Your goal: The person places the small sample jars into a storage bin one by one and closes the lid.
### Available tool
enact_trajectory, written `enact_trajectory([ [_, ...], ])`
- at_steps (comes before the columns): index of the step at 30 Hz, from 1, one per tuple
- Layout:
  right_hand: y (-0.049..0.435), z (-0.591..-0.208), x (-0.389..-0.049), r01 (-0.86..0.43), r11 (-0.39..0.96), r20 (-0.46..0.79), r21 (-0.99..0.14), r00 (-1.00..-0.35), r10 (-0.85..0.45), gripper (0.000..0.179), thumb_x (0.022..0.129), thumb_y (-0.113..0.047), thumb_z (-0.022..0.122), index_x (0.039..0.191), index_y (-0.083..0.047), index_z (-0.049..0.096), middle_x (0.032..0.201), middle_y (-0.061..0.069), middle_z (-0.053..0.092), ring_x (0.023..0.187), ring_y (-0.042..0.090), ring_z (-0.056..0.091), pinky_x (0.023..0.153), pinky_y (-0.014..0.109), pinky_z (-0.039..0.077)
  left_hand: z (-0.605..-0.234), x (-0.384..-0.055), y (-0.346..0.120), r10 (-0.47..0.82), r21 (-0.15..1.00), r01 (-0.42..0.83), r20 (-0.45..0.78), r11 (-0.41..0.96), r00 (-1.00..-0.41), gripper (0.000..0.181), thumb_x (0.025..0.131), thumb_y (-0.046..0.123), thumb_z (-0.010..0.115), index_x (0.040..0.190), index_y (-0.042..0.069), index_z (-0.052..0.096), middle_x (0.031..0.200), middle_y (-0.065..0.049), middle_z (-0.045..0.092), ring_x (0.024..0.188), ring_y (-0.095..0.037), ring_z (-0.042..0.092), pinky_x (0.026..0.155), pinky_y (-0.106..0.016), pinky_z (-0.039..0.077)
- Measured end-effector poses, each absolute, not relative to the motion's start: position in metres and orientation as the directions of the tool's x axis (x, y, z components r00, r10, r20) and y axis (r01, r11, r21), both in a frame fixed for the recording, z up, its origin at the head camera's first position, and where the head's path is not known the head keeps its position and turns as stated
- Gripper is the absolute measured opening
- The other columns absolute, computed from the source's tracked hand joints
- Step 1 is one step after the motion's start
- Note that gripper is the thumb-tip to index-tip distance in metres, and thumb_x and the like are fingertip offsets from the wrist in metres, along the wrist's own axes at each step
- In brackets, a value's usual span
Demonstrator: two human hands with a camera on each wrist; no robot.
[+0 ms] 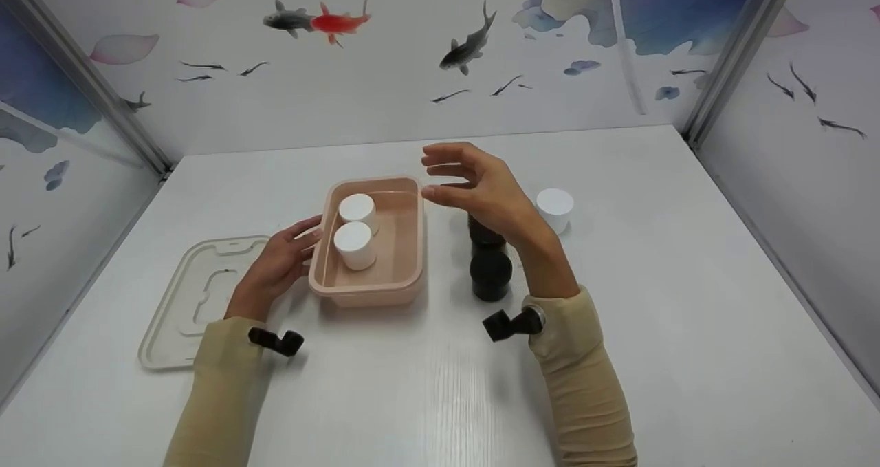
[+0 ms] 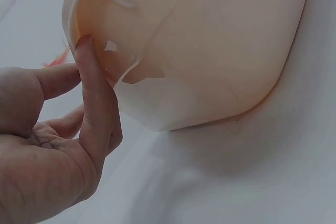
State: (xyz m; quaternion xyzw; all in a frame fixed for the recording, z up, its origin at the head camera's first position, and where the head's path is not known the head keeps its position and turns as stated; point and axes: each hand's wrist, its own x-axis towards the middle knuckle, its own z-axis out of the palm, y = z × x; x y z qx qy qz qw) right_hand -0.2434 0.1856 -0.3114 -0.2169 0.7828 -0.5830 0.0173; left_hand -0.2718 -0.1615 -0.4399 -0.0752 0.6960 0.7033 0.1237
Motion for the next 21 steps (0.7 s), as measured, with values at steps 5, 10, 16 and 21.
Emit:
enact_trajectory([
  [5, 0.200, -0.321, -0.249, -0.350, 0.227, 0.270, -0.909, -0.908, -0.320, 0.056, 0.091, -0.012, 0.075, 0.142, -0.011, 0.052, 0.140, 0.008, 0.058, 0.125, 0.010, 0.058, 0.098, 0.018, 0.052, -0.439, -0.271, -0.160, 0.093, 0.967, -0.253, -0.250, -0.021, -0.964, 0.049, 0.103, 0.024, 0.057, 0.150, 0.018, 0.045, 0.139, -0.014, 0.061, 0.114, -0.024, 0.067, 0.077, -0.035, 0.062],
  [10, 0.211, -0.330, -0.256, -0.365, 0.319, 0.284, -0.875, -0.919, -0.272, 0.060, 0.090, -0.015, 0.075, 0.144, -0.012, 0.050, 0.140, 0.007, 0.057, 0.126, 0.010, 0.057, 0.103, 0.020, 0.050, -0.438, -0.271, -0.161, 0.078, 0.968, -0.253, -0.251, -0.011, -0.965, 0.048, 0.103, 0.024, 0.057, 0.149, 0.019, 0.046, 0.138, -0.012, 0.062, 0.111, -0.022, 0.068, 0.074, -0.033, 0.061],
  [16, 0.222, -0.336, -0.262, -0.336, 0.424, 0.270, -0.841, -0.940, -0.208, 0.064, 0.091, -0.019, 0.075, 0.148, -0.012, 0.047, 0.142, 0.009, 0.056, 0.134, 0.024, 0.053, 0.111, 0.035, 0.046, -0.438, -0.271, -0.161, 0.072, 0.961, -0.275, -0.274, -0.006, -0.959, 0.048, 0.102, 0.025, 0.058, 0.149, 0.021, 0.047, 0.137, -0.010, 0.062, 0.114, -0.023, 0.067, 0.075, -0.033, 0.062],
  [21, 0.231, -0.341, -0.267, -0.307, 0.467, 0.265, -0.829, -0.952, -0.154, 0.068, 0.091, -0.018, 0.075, 0.151, -0.012, 0.043, 0.148, 0.013, 0.052, 0.137, 0.027, 0.050, 0.113, 0.044, 0.043, -0.440, -0.271, -0.162, 0.073, 0.963, -0.270, -0.269, -0.014, -0.960, 0.047, 0.102, 0.025, 0.057, 0.148, 0.020, 0.048, 0.137, -0.010, 0.063, 0.115, -0.024, 0.066, 0.077, -0.034, 0.062],
])
